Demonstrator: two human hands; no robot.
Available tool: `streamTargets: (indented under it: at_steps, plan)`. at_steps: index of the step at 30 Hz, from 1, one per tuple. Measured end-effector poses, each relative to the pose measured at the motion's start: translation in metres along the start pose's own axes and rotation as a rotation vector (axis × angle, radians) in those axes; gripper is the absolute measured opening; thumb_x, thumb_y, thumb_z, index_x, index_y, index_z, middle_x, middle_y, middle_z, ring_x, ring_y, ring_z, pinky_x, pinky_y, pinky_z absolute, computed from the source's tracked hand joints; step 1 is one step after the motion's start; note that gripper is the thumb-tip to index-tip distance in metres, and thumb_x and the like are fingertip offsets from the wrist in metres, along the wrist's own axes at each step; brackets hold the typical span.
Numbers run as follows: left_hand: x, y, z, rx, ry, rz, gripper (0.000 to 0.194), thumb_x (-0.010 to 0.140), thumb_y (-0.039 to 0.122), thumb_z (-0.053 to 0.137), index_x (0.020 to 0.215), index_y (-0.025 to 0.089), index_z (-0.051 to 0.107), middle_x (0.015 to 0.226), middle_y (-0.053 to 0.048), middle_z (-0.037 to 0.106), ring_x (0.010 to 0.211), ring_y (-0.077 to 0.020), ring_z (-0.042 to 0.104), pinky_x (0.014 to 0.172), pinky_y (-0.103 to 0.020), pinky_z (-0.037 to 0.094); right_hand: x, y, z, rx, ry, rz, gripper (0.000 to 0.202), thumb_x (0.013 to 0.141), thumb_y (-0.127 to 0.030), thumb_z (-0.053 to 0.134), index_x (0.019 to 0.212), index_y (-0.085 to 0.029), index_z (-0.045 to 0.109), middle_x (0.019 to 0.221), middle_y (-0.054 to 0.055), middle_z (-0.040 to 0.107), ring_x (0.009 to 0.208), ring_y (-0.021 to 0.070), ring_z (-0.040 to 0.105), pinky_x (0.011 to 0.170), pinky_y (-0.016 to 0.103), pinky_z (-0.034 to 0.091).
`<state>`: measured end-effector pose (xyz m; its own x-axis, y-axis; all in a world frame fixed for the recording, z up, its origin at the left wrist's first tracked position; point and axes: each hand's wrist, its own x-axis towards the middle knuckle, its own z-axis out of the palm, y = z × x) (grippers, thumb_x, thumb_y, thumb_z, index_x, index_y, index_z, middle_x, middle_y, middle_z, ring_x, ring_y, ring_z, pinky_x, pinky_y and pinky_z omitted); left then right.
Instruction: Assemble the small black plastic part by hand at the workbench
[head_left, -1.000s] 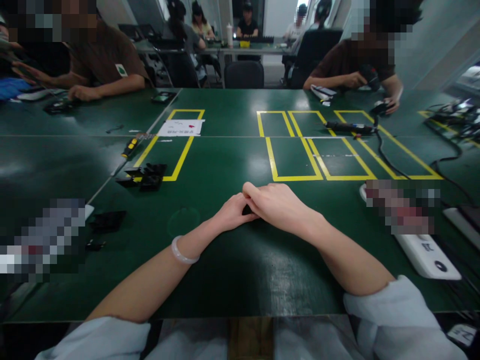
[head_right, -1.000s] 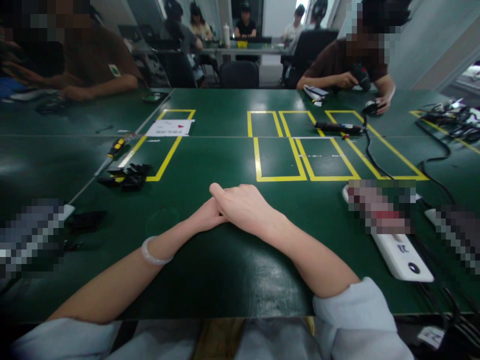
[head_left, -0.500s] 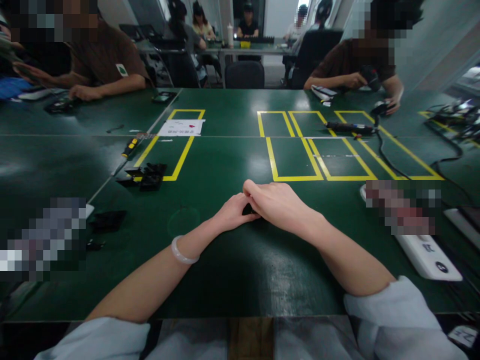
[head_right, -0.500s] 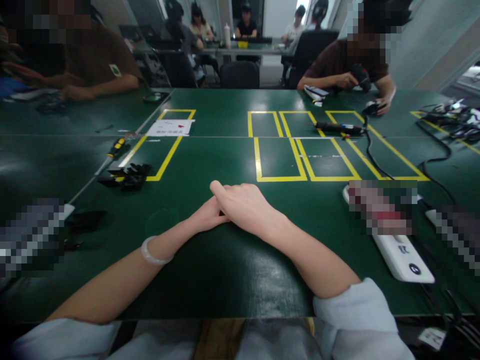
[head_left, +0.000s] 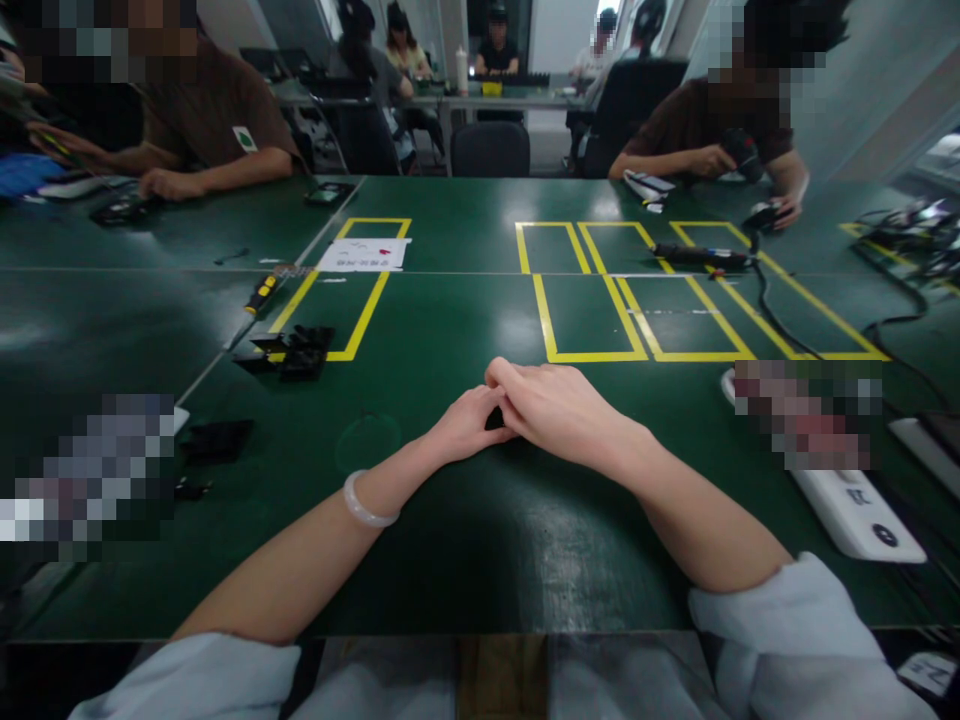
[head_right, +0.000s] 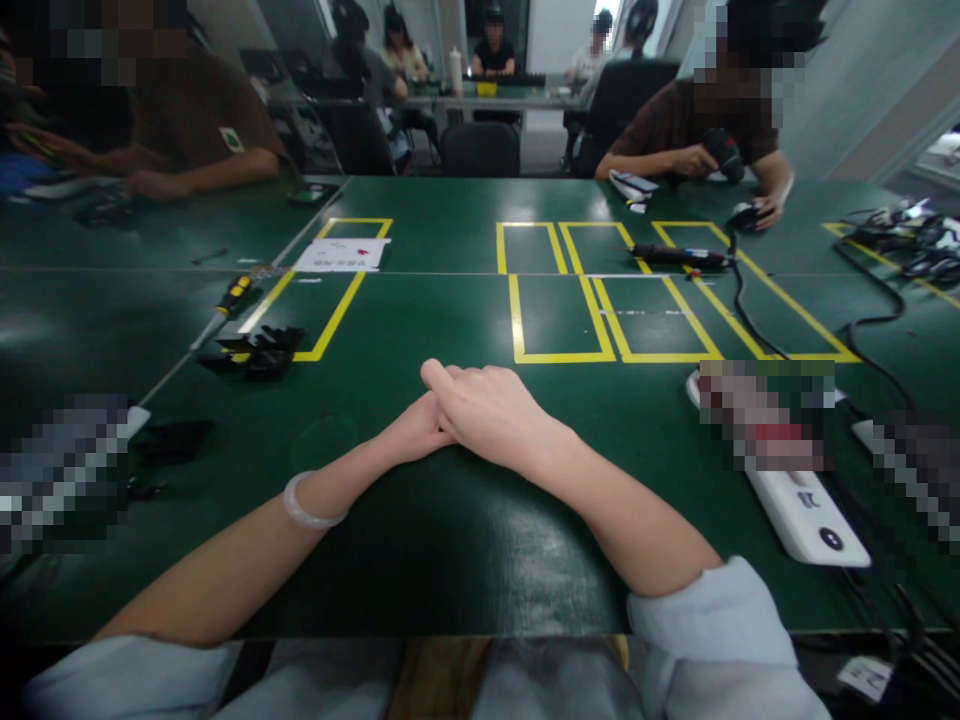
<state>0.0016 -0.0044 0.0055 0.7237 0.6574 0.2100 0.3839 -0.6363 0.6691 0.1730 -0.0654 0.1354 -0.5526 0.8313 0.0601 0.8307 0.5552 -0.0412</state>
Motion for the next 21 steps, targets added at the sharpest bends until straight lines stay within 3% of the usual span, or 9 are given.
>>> streamTargets:
  at_steps: [5,8,13,19,21]
  plan:
    - [-0.0007,-0.0009,0.0011,-0.031,0.003,0.005,0.037,0.09,0.048,0.067,0.112,0.019,0.065,0.122,-0.01,0.068,0.117,-0.0331,0.063,0.1,-0.046,0.052,0.0005,0.0006,0.0029,-0.054,0.022,-0.004,0.027,0.107,-0.036,0.035,0.105,-0.018,0.056,0.082,0.006,0.074,0.074,0.0214,0.07,0.058,0.031,0.022]
    - [-0.0018,-0.001,0.0014,-0.007,0.011,-0.015,0.037,0.089,0.05,0.068,0.107,0.018,0.065,0.12,-0.011,0.069,0.115,-0.0342,0.063,0.098,-0.047,0.053,0.0014,0.0023,0.004,-0.087,0.007,-0.011,0.025,0.106,-0.029,0.034,0.101,-0.019,0.056,0.077,0.006,0.073,0.072,0.0215,0.07,0.057,0.032,0.021]
    - [-0.0016,-0.0022,0.0017,0.008,0.013,-0.003,0.043,0.091,0.048,0.067,0.12,0.017,0.061,0.125,-0.013,0.066,0.117,-0.0338,0.062,0.1,-0.048,0.052,-0.0015,0.0006,-0.0019,-0.013,-0.022,-0.008,0.018,0.101,-0.018,0.038,0.112,-0.017,0.053,0.091,0.006,0.074,0.079,0.0195,0.07,0.058,0.03,0.026]
    - [-0.0008,-0.001,0.0009,-0.045,0.007,-0.004,0.037,0.091,0.046,0.067,0.116,0.019,0.064,0.122,-0.011,0.068,0.117,-0.0326,0.063,0.1,-0.046,0.052,0.0003,-0.0008,-0.0003,-0.052,0.001,-0.01,0.028,0.107,-0.039,0.036,0.104,-0.019,0.055,0.082,0.006,0.074,0.076,0.0216,0.071,0.059,0.031,0.022]
    - [-0.0012,-0.0011,0.0008,-0.03,0.003,-0.021,0.034,0.09,0.048,0.068,0.108,0.019,0.066,0.119,-0.01,0.069,0.116,-0.0336,0.063,0.098,-0.046,0.053,0.0018,0.0,0.0018,-0.087,-0.008,0.0,0.029,0.108,-0.037,0.034,0.101,-0.019,0.055,0.078,0.006,0.073,0.074,0.0219,0.071,0.058,0.032,0.02]
